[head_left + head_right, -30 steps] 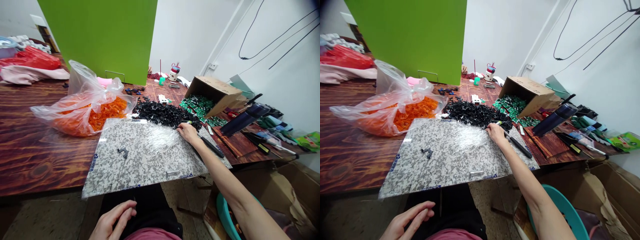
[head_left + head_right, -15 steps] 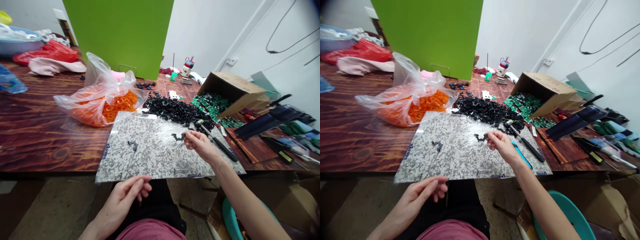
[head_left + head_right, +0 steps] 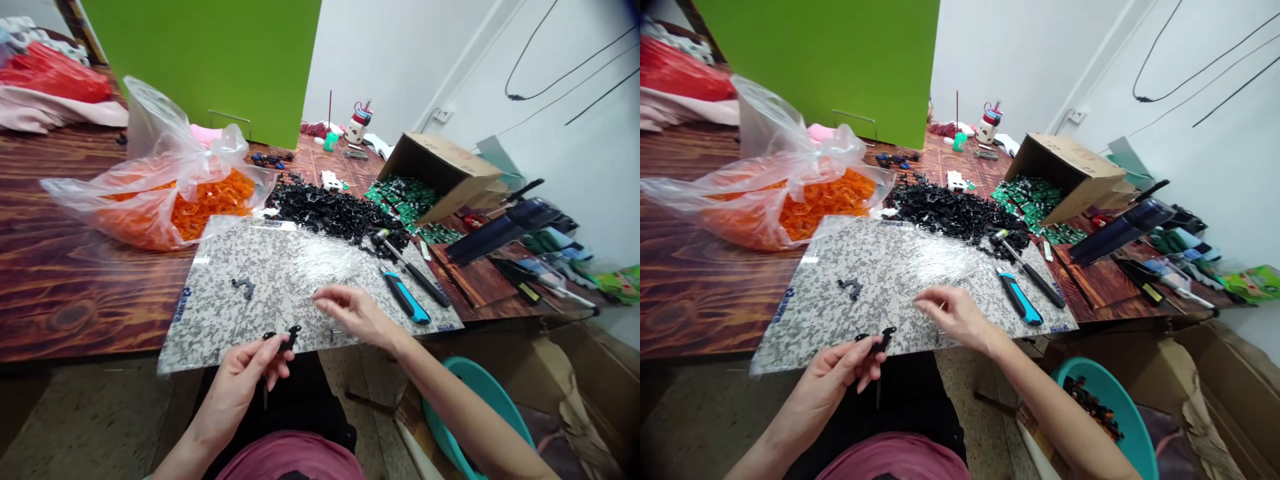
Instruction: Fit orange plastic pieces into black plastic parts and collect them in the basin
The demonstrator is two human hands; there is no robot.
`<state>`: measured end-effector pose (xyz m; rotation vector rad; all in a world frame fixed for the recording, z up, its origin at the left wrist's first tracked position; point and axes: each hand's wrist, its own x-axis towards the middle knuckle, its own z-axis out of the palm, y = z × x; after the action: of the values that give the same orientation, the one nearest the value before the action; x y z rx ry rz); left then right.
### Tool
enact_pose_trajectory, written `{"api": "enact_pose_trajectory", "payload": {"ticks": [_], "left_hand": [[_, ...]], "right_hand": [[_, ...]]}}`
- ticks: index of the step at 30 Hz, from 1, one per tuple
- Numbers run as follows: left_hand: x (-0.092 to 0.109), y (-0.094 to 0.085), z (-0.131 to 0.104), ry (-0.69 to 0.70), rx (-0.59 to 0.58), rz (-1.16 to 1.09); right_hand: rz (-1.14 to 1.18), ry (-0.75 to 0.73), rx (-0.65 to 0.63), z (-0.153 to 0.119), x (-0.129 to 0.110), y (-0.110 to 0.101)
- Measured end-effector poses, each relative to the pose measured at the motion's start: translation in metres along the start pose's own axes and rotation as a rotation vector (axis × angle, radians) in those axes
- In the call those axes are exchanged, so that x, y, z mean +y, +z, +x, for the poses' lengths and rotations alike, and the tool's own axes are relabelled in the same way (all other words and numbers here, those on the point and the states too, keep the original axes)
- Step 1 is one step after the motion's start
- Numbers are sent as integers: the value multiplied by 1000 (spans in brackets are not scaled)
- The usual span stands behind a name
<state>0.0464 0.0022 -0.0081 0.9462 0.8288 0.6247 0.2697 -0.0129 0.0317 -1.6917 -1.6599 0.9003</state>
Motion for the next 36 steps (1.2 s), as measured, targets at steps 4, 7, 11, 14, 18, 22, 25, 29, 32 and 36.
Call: {"api": "enact_pose_trajectory", "payload": {"ticks": [4,7,11,14,18,22,25,29,32,36], "left_hand": [[-5,-8,-4,46,73,116],[-6,-10,-7,71,124,176],[-8,-12,-9,84,160,209],[-9,-12,-9,62,160,167],[-5,-6,-12,55,166,87],[-1,3,-13,65,160,31],[-1,6,-14,59,158,-20],[-5,6,-14,90,135,-10],[-9,5,-15,113,115,36],[-9,5,-16,141,103,132]], "right_hand": [[-350,46,286,19,56,-56],[-563,58,315,31,91,-85],[-767,35,214,38,108,-96],[-891,26,160,40,106,-97],[-987,-10,97,31,98,-96],[-1006,2,89,7,87,-101],[-904,68,119,-12,73,-98],[-502,-24,220,-31,32,-58],[-268,-175,246,-37,-3,-6],[-99,-367,207,-38,-31,52]]}}
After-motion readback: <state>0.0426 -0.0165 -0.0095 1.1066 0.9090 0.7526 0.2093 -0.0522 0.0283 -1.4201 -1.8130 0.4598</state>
